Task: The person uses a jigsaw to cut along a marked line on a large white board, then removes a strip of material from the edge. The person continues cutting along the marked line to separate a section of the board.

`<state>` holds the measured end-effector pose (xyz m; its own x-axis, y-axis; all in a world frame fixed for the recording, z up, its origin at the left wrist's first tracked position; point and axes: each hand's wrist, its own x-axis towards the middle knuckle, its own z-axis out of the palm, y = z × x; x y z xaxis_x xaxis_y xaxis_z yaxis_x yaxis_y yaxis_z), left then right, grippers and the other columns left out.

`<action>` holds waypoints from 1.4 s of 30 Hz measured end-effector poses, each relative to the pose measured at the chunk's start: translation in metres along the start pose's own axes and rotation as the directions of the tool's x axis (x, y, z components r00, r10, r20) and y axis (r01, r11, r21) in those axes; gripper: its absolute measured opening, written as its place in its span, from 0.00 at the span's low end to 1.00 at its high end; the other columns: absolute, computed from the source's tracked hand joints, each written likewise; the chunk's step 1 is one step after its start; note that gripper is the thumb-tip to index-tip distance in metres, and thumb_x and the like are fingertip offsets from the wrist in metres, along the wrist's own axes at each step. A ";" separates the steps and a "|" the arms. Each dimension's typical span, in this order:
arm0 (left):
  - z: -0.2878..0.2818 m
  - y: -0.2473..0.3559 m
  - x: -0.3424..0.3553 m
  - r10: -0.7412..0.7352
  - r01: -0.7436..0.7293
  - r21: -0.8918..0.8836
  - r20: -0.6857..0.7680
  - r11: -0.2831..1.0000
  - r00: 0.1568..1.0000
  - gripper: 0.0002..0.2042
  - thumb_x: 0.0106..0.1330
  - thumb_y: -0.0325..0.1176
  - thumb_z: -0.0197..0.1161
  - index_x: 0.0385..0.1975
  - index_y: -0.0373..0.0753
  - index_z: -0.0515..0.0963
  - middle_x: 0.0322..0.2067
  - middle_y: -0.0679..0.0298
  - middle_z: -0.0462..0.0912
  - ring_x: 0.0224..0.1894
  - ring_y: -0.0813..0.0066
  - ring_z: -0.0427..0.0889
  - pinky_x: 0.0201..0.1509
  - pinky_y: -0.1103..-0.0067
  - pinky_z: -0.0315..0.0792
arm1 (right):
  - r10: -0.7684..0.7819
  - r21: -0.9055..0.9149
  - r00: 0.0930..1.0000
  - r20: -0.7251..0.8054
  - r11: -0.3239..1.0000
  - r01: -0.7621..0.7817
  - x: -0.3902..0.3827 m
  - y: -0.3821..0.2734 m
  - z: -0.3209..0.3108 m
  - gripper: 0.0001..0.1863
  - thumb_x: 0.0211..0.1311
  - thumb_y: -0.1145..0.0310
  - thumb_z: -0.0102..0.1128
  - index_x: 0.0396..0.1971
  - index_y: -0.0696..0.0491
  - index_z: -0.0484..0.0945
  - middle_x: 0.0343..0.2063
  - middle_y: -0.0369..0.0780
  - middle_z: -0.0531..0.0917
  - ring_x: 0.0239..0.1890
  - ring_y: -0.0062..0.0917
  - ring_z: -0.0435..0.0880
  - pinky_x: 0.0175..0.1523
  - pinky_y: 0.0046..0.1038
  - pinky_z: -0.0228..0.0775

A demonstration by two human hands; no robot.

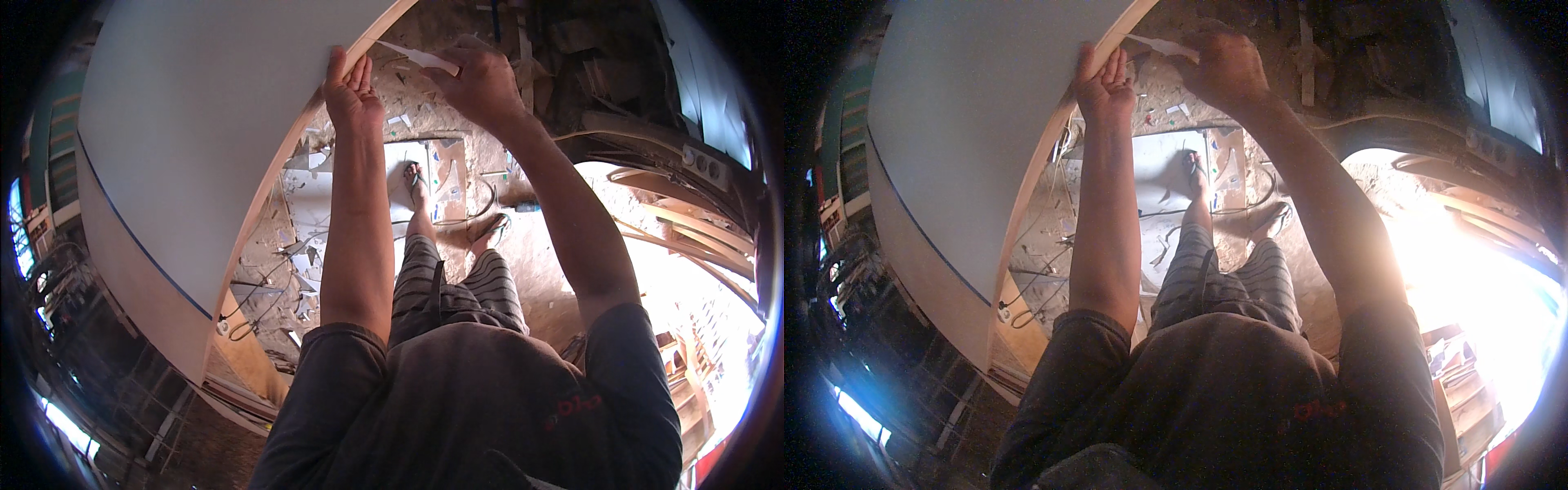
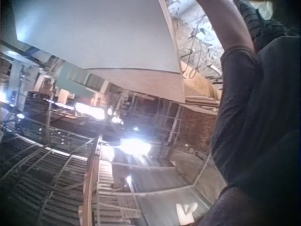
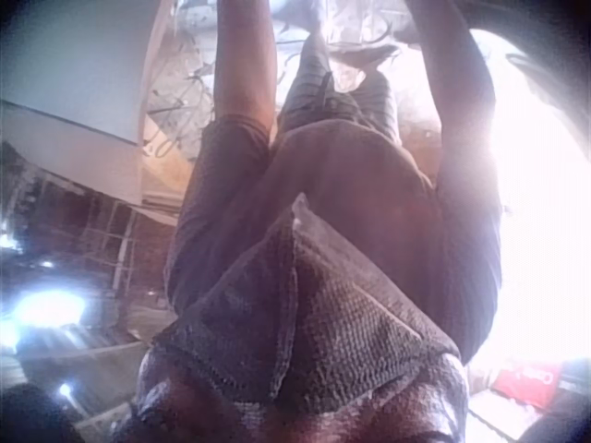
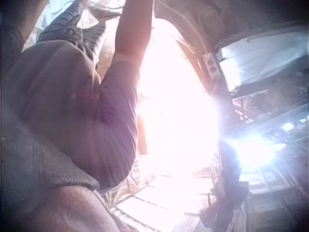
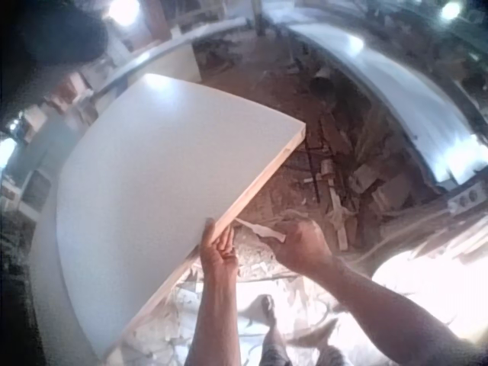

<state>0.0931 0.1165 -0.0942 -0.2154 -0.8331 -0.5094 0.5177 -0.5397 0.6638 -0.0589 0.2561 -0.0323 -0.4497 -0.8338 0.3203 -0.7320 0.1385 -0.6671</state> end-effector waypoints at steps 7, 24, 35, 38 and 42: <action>0.003 0.001 -0.004 0.015 -0.015 -0.001 0.004 1.000 1.000 0.30 0.64 0.48 0.76 0.59 0.36 0.78 0.62 0.53 0.81 0.75 0.59 0.69 0.85 0.56 0.23 | 0.118 -0.101 0.980 0.162 0.990 -0.103 -0.001 0.002 -0.005 0.16 0.60 0.60 0.75 0.48 0.44 0.91 0.44 0.43 0.88 0.46 0.40 0.90 0.55 0.40 0.85; 0.003 0.000 -0.005 -0.006 0.006 0.030 -0.009 1.000 1.000 0.33 0.63 0.50 0.76 0.61 0.34 0.77 0.65 0.51 0.80 0.77 0.60 0.67 0.84 0.56 0.20 | -0.081 -0.110 0.996 0.024 0.990 0.083 0.005 0.007 -0.001 0.13 0.56 0.65 0.80 0.41 0.52 0.92 0.33 0.40 0.86 0.32 0.33 0.89 0.39 0.34 0.82; 0.001 -0.001 -0.004 0.012 -0.013 0.020 0.012 1.000 1.000 0.32 0.65 0.49 0.75 0.63 0.34 0.75 0.66 0.51 0.77 0.78 0.58 0.65 0.85 0.55 0.21 | -0.002 -0.072 0.998 0.067 0.997 0.007 0.009 0.008 -0.008 0.14 0.56 0.64 0.80 0.42 0.50 0.92 0.35 0.38 0.88 0.34 0.33 0.90 0.41 0.34 0.83; 0.001 0.000 -0.003 0.017 -0.017 0.016 0.021 1.000 1.000 0.34 0.65 0.49 0.75 0.63 0.32 0.74 0.66 0.50 0.77 0.78 0.58 0.64 0.85 0.55 0.20 | -0.010 -0.062 0.999 0.038 0.998 0.012 0.010 0.010 -0.008 0.14 0.56 0.64 0.80 0.42 0.50 0.92 0.35 0.38 0.88 0.34 0.34 0.90 0.42 0.34 0.83; 0.002 0.001 -0.005 0.012 -0.012 0.018 0.019 1.000 1.000 0.34 0.65 0.49 0.76 0.62 0.30 0.73 0.65 0.49 0.77 0.78 0.57 0.65 0.85 0.55 0.21 | 0.007 -0.087 0.999 0.040 0.996 -0.003 0.011 0.013 -0.007 0.14 0.56 0.64 0.80 0.42 0.50 0.92 0.35 0.38 0.88 0.34 0.35 0.90 0.42 0.34 0.83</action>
<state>0.0931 0.1197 -0.0903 -0.2252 -0.8415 -0.4911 0.5055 -0.5318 0.6795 -0.0769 0.2525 -0.0332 -0.4339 -0.8535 0.2887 -0.7724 0.1874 -0.6069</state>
